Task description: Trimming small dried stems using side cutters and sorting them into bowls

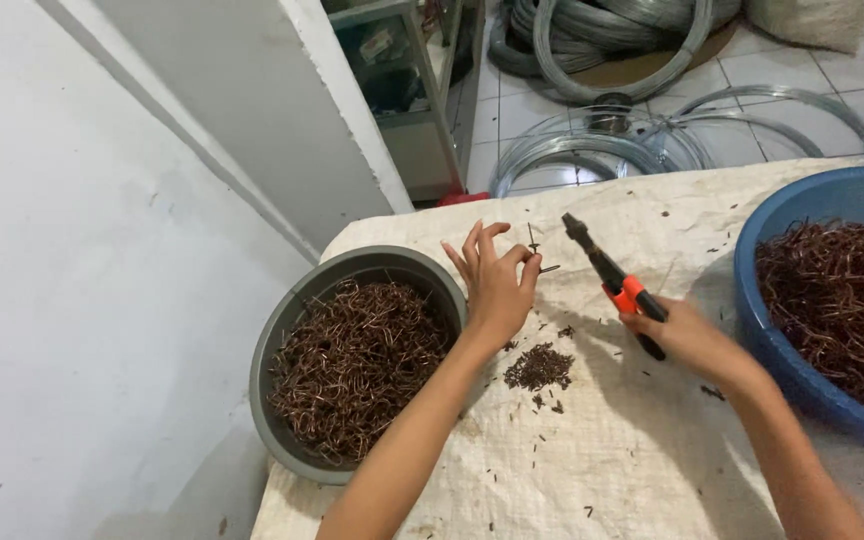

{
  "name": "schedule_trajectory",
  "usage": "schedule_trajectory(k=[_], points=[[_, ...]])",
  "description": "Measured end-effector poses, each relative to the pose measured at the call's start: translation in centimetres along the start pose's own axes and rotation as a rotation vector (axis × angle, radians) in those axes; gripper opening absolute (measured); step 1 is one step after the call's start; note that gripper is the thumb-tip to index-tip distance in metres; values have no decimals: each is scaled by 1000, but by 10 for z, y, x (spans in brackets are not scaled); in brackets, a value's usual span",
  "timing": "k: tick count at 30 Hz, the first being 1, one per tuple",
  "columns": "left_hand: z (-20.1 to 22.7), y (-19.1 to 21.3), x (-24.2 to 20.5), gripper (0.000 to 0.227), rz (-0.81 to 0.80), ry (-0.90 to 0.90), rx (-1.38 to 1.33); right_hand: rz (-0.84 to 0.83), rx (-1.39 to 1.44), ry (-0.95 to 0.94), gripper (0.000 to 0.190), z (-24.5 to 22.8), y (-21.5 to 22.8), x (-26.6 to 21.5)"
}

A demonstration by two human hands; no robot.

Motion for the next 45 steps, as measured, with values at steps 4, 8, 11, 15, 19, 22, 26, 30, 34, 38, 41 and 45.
schedule_trajectory(k=[4, 8, 11, 15, 19, 22, 26, 30, 34, 38, 41, 45], points=[[0, 1, -4, 33, 2, -10, 10, 69, -38, 41, 38, -2, -3, -13], [-5, -6, -3, 27, 65, 6, 22, 123, -95, 175, 31, 45, -7, 32], [-10, -7, -6, 24, 92, 28, 41, 193, -115, 266, 39, 50, -13, 34], [-5, -3, -7, 23, 113, 2, 47, 317, -65, 378, 44, 37, -2, 29], [-8, -5, -6, 24, 125, -1, 50, 413, -60, 499, 58, -18, 2, 12], [-7, -11, -5, 25, 104, -29, 23, 604, -87, 734, 64, -46, 14, -16], [-8, -10, -1, 25, 101, -32, 2, 651, -114, 853, 71, -45, 17, -15], [-1, -5, -4, 27, 95, -54, -9, 646, -190, 875, 75, -43, 15, -19], [-3, -5, 1, 26, 98, -62, 22, 665, -204, 886, 80, -36, 16, -5], [-3, -7, -3, 22, 66, -80, 24, 663, -246, 899, 80, -44, 12, -18], [-1, -8, -3, 21, 47, -105, -2, 660, -254, 908, 80, -44, 13, -19], [2, -5, -4, 24, 69, -144, -15, 674, -253, 926, 82, -33, 13, -8]])
Point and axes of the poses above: each hand's wrist, its own x-axis towards the middle knuckle, its own y-axis out of the back of the hand, z = x × y, the point moved 10 cm from there along x, towards the middle knuckle, and after that the axes turned 11 degrees about x, right-handed, at the moved point
